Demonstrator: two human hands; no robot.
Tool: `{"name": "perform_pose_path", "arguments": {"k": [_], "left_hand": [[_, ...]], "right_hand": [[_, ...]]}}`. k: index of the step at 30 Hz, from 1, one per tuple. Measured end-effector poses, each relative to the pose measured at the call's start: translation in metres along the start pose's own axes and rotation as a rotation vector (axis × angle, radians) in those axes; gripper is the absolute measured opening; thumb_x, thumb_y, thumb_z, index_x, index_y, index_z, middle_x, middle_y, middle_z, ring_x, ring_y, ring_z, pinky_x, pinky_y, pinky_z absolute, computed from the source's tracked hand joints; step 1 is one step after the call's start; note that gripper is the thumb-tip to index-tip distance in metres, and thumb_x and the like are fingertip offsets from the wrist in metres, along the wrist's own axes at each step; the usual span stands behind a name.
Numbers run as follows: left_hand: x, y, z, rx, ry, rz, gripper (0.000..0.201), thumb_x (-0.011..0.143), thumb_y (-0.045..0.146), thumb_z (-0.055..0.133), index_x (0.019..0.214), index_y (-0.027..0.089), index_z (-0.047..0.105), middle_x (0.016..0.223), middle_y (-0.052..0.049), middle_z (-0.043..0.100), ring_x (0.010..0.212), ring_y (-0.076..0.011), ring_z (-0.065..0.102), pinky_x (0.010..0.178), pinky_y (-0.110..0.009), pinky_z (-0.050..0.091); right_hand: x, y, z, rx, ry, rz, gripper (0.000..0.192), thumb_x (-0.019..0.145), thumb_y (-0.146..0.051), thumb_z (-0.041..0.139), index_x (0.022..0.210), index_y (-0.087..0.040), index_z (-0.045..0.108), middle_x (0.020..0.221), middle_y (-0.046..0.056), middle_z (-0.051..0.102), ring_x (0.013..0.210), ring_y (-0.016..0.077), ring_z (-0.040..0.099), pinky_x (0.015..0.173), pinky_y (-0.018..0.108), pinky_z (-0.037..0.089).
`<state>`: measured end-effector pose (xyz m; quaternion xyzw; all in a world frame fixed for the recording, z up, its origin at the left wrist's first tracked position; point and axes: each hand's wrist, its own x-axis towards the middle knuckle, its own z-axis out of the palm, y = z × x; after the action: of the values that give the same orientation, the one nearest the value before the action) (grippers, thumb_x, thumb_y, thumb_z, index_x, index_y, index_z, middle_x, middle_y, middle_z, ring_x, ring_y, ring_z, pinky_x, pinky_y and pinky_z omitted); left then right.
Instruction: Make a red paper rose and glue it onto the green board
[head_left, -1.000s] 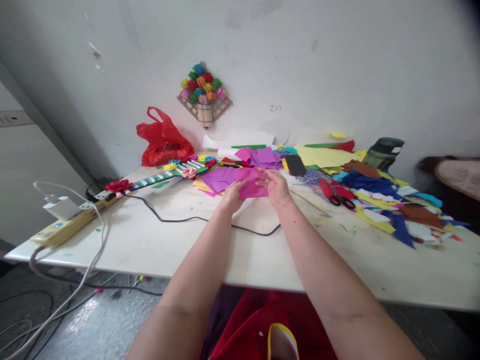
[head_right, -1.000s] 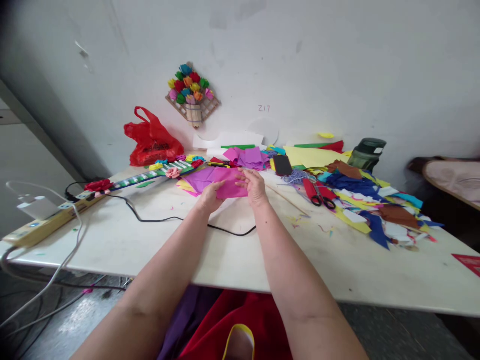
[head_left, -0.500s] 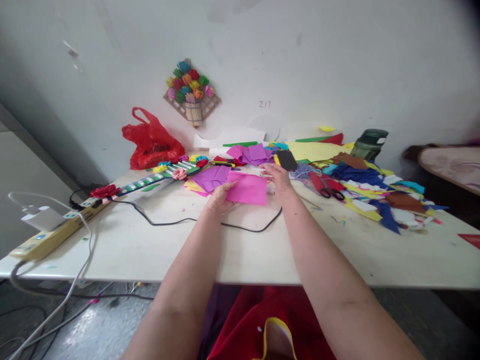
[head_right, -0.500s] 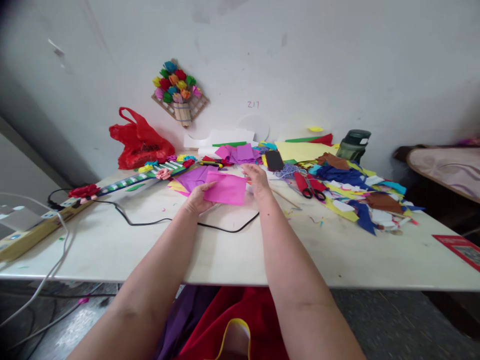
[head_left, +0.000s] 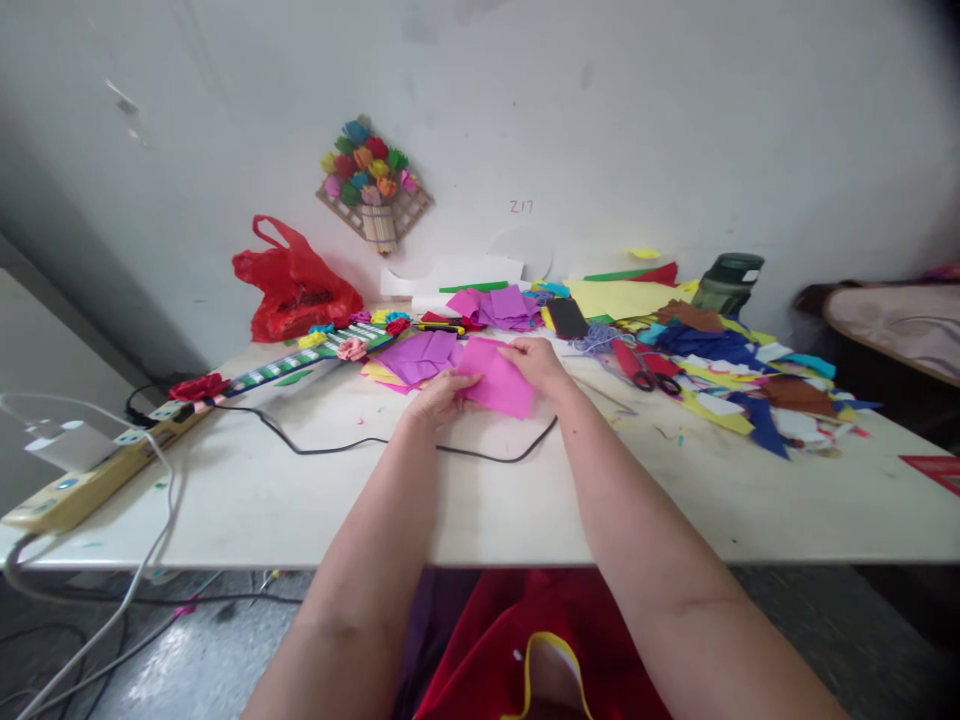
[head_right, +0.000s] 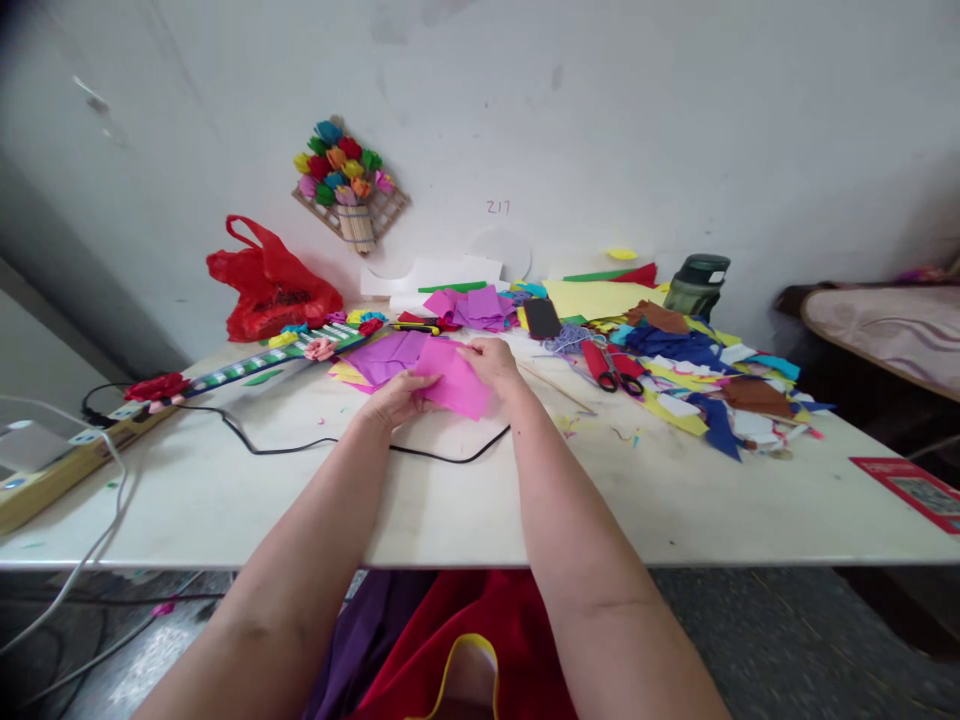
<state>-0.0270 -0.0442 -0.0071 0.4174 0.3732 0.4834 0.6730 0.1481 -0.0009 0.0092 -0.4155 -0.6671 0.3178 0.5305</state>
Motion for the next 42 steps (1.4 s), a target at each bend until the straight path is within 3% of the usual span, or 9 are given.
{"name": "perform_pose_path", "arguments": {"k": [3, 8, 14, 19, 25, 30, 38, 42], "left_hand": [[0.003, -0.001, -0.002, 0.032, 0.036, 0.031, 0.012, 0.069, 0.01, 0.071, 0.078, 0.007, 0.062, 0.063, -0.006, 0.066, 0.055, -0.015, 0.065, 0.057, -0.027, 0.058], [0.009, -0.003, -0.006, 0.048, 0.103, 0.096, 0.017, 0.065, 0.015, 0.076, 0.072, 0.009, 0.061, 0.057, -0.003, 0.063, 0.046, -0.0105, 0.058, 0.049, -0.022, 0.053], [0.012, -0.005, -0.01, 0.126, 0.138, 0.186, 0.033, 0.057, 0.03, 0.083, 0.061, 0.013, 0.055, 0.046, 0.004, 0.052, 0.037, -0.0042, 0.043, 0.037, -0.016, 0.036], [0.01, -0.005, -0.009, 0.173, 0.077, 0.207, 0.036, 0.054, 0.032, 0.083, 0.057, 0.014, 0.053, 0.046, 0.004, 0.049, 0.038, -0.0046, 0.043, 0.038, -0.016, 0.034], [0.008, -0.005, -0.007, 0.145, 0.052, 0.17, 0.032, 0.049, 0.022, 0.084, 0.069, 0.012, 0.06, 0.062, -0.001, 0.061, 0.051, -0.0092, 0.055, 0.051, -0.021, 0.048], [0.008, -0.003, -0.008, 0.103, 0.062, 0.131, 0.023, 0.052, 0.011, 0.075, 0.068, 0.012, 0.06, 0.062, -0.002, 0.061, 0.054, -0.0111, 0.059, 0.057, -0.025, 0.051], [0.009, -0.002, -0.008, 0.094, 0.146, 0.156, 0.016, 0.05, 0.006, 0.059, 0.058, 0.016, 0.049, 0.05, 0.004, 0.051, 0.045, -0.0083, 0.05, 0.046, -0.021, 0.045], [0.009, -0.002, -0.007, 0.053, 0.118, 0.174, 0.019, 0.047, 0.012, 0.057, 0.065, 0.015, 0.054, 0.056, 0.002, 0.055, 0.048, -0.0105, 0.052, 0.047, -0.023, 0.045]], "right_hand": [[-0.002, 0.002, 0.001, 0.111, 0.014, 0.088, 0.039, 0.066, -0.04, 0.066, 0.044, -0.019, 0.041, 0.042, -0.006, 0.034, 0.045, 0.0074, 0.028, 0.046, 0.024, 0.019], [-0.001, 0.008, 0.004, 0.305, 0.038, 0.242, 0.027, 0.067, -0.037, 0.067, 0.053, -0.019, 0.053, 0.048, -0.004, 0.049, 0.048, 0.0102, 0.039, 0.047, 0.025, 0.029], [0.0, 0.012, 0.003, 0.465, 0.018, 0.24, 0.025, 0.064, -0.036, 0.072, 0.056, -0.019, 0.056, 0.046, -0.003, 0.051, 0.05, 0.0129, 0.047, 0.048, 0.025, 0.036], [-0.001, 0.01, 0.001, 0.327, 0.071, 0.235, 0.03, 0.059, -0.037, 0.075, 0.053, -0.018, 0.052, 0.046, -0.006, 0.045, 0.046, 0.0089, 0.04, 0.046, 0.024, 0.03], [-0.001, 0.005, 0.004, 0.137, 0.139, 0.16, 0.03, 0.063, -0.037, 0.066, 0.051, -0.018, 0.047, 0.047, -0.007, 0.038, 0.048, 0.0079, 0.034, 0.048, 0.024, 0.024], [0.0, 0.004, 0.005, 0.025, 0.174, 0.086, 0.03, 0.067, -0.034, 0.06, 0.049, -0.019, 0.042, 0.048, -0.007, 0.032, 0.052, 0.0084, 0.03, 0.051, 0.025, 0.022], [0.001, 0.006, 0.005, -0.095, 0.2, 0.034, 0.033, 0.069, -0.037, 0.056, 0.049, -0.02, 0.037, 0.05, -0.006, 0.029, 0.055, 0.0102, 0.03, 0.054, 0.026, 0.022], [-0.001, 0.003, 0.01, -0.141, 0.193, 0.049, 0.033, 0.07, -0.035, 0.056, 0.048, -0.02, 0.036, 0.049, -0.006, 0.03, 0.054, 0.0105, 0.03, 0.054, 0.026, 0.022]]}}
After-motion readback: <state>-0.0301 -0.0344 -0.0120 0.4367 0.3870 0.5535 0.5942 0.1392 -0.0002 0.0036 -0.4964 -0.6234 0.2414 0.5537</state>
